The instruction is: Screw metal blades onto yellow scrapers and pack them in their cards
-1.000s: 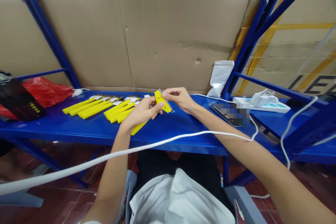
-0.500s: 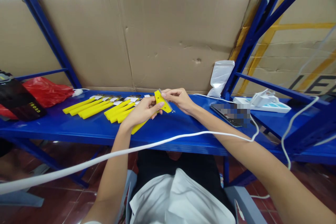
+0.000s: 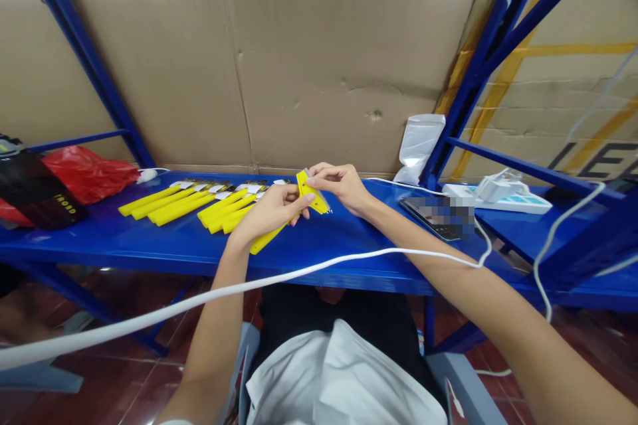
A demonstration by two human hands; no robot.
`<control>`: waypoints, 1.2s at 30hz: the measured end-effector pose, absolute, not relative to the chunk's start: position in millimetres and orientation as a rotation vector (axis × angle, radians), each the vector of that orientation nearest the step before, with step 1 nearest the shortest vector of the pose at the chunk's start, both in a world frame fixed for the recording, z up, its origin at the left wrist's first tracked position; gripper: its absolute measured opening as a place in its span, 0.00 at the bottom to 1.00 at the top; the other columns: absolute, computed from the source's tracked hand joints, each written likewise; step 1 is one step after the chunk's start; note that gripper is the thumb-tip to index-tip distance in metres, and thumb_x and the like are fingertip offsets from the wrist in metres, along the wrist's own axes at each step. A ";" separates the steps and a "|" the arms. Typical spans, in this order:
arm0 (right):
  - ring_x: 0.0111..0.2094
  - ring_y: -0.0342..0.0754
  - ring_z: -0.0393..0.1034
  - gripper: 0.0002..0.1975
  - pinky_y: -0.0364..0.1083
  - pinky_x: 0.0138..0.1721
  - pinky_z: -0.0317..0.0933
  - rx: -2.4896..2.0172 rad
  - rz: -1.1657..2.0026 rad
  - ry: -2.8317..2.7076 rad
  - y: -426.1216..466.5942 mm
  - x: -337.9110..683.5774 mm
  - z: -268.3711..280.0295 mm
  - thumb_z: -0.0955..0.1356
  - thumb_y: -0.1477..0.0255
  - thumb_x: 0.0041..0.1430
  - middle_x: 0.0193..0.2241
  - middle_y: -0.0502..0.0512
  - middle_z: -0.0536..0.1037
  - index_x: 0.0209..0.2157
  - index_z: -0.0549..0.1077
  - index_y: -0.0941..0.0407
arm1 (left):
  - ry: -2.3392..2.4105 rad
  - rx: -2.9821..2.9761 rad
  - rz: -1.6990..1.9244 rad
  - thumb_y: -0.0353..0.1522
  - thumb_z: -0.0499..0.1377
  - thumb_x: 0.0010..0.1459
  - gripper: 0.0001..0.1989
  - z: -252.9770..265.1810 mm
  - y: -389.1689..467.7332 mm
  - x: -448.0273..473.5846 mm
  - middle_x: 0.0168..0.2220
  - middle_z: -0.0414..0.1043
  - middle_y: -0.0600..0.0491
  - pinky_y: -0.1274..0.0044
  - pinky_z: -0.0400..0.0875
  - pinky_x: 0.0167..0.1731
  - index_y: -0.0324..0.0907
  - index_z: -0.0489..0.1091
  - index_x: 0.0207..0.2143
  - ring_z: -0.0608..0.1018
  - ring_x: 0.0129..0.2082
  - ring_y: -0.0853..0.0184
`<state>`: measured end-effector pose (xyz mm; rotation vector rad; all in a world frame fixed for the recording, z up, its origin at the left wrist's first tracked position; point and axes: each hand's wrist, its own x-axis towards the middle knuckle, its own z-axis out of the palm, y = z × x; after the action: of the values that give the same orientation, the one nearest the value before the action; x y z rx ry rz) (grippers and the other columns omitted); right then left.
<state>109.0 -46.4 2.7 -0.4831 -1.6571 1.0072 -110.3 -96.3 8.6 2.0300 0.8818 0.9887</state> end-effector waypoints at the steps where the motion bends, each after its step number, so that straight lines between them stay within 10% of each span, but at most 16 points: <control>1: 0.42 0.49 0.76 0.16 0.53 0.51 0.70 -0.490 0.997 -1.656 -46.0 109.4 3.0 0.86 0.54 0.50 0.42 0.54 0.84 0.29 0.89 0.51 | 0.890 2.042 0.976 0.52 0.68 0.69 0.24 7.9 -95.5 -111.0 0.32 0.83 0.47 0.76 0.71 0.28 0.39 0.77 0.34 0.76 0.23 0.70; 20: 0.38 0.48 0.76 0.24 0.49 0.45 0.71 -0.552 0.891 -1.659 -40.2 117.2 11.8 0.79 0.44 0.62 0.35 0.54 0.85 0.34 0.87 0.53 | 0.905 1.950 1.181 0.49 0.68 0.68 0.24 15.8 -100.5 -110.0 0.24 0.73 0.54 0.79 0.63 0.22 0.41 0.73 0.28 0.69 0.19 0.73; 36: 0.32 0.49 0.77 0.20 0.46 0.35 0.65 -0.972 0.765 -2.454 7.3 169.7 -12.3 0.85 0.55 0.46 0.31 0.53 0.86 0.34 0.86 0.55 | 0.797 1.724 1.602 0.48 0.70 0.67 0.20 16.6 -95.4 -109.4 0.26 0.76 0.53 0.78 0.62 0.19 0.40 0.76 0.33 0.69 0.17 0.74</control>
<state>169.7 7.3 -12.3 -0.9718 -2.4543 0.7654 -109.4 -95.4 16.6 1.7236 0.7966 1.6021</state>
